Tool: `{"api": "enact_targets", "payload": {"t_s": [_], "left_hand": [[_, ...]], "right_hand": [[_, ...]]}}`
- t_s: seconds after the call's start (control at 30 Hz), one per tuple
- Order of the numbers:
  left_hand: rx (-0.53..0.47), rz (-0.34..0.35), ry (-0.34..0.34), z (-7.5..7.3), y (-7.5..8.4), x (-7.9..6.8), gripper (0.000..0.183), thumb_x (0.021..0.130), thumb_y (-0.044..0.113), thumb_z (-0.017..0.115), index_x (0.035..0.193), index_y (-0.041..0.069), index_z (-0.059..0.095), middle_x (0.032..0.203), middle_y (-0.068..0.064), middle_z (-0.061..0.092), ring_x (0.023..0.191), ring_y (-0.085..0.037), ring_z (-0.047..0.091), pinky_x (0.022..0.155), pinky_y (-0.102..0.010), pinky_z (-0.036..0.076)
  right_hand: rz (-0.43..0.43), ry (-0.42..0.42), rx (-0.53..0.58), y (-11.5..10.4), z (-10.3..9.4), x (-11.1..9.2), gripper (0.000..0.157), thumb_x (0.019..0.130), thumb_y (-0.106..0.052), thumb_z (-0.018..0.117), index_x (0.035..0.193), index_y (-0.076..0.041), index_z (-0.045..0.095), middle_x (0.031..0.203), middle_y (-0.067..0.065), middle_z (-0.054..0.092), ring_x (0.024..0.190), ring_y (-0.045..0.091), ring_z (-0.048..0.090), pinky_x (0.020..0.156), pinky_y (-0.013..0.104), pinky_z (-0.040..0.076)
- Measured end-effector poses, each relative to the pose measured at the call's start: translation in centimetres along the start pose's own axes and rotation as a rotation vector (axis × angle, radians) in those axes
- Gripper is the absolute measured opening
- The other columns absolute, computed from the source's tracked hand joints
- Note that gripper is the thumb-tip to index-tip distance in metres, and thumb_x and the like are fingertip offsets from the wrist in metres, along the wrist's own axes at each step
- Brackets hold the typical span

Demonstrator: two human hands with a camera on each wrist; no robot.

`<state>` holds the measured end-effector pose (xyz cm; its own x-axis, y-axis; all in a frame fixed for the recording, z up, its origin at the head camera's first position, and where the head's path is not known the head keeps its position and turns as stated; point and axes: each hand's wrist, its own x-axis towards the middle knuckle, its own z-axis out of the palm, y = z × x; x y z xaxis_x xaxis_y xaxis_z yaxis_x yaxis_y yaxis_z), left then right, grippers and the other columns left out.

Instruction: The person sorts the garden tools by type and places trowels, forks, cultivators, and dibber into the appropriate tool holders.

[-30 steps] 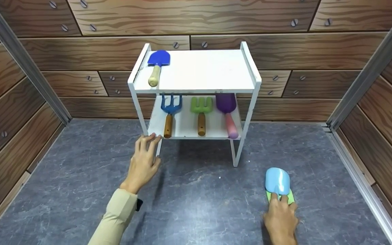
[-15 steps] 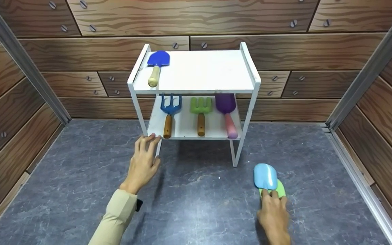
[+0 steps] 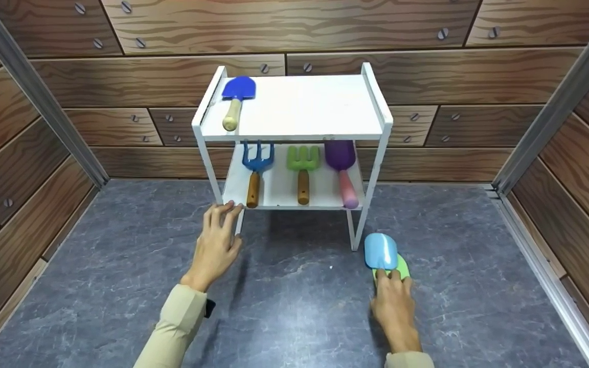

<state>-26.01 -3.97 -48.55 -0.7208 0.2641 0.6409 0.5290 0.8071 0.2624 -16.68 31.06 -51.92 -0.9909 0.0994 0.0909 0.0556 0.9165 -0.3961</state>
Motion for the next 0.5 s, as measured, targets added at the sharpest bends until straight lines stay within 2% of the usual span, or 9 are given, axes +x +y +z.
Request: {"api": "enact_targets", "payload": {"t_s": [0.13, 0.23, 0.33, 0.5], "left_hand": [[-0.003, -0.006, 0.007, 0.0, 0.0, 0.0, 0.061, 0.08, 0.001, 0.069, 0.139, 0.009, 0.056, 0.139, -0.013, 0.048, 0.138, -0.042, 0.038, 0.101, -0.054, 0.05], [-0.013, -0.006, 0.001, 0.0, 0.0, 0.0, 0.061, 0.08, 0.001, 0.068, 0.139, 0.01, 0.056, 0.14, -0.013, 0.047, 0.139, -0.041, 0.037, 0.102, -0.054, 0.049], [-0.015, -0.003, 0.002, 0.1, 0.0, 0.0, 0.061, 0.08, 0.001, 0.068, 0.139, 0.01, 0.056, 0.14, -0.013, 0.047, 0.139, -0.041, 0.037, 0.104, -0.053, 0.047], [0.01, 0.006, 0.015, 0.2, 0.1, 0.1, 0.059, 0.081, 0.001, 0.067, 0.138, 0.009, 0.056, 0.138, -0.014, 0.048, 0.137, -0.042, 0.039, 0.103, -0.051, 0.049]], "right_hand": [[0.01, 0.044, -0.024, -0.1, -0.1, 0.1, 0.04, 0.071, 0.006, 0.067, 0.109, 0.011, 0.056, 0.091, 0.03, 0.057, 0.088, 0.054, 0.054, 0.07, 0.067, 0.047], [0.054, 0.04, -0.06, -0.2, -0.3, 0.2, 0.036, 0.073, 0.004, 0.068, 0.105, 0.013, 0.053, 0.081, 0.027, 0.056, 0.085, 0.054, 0.056, 0.067, 0.069, 0.046], [0.095, 0.016, -0.084, -0.4, -0.6, 0.4, 0.029, 0.076, 0.0, 0.069, 0.096, 0.012, 0.051, 0.076, 0.024, 0.055, 0.081, 0.053, 0.056, 0.065, 0.068, 0.044], [0.092, 0.061, -0.059, -0.4, -1.0, 0.5, 0.019, 0.08, -0.002, 0.067, 0.079, 0.005, 0.05, 0.069, 0.02, 0.049, 0.063, 0.044, 0.054, 0.054, 0.06, 0.044]]}}
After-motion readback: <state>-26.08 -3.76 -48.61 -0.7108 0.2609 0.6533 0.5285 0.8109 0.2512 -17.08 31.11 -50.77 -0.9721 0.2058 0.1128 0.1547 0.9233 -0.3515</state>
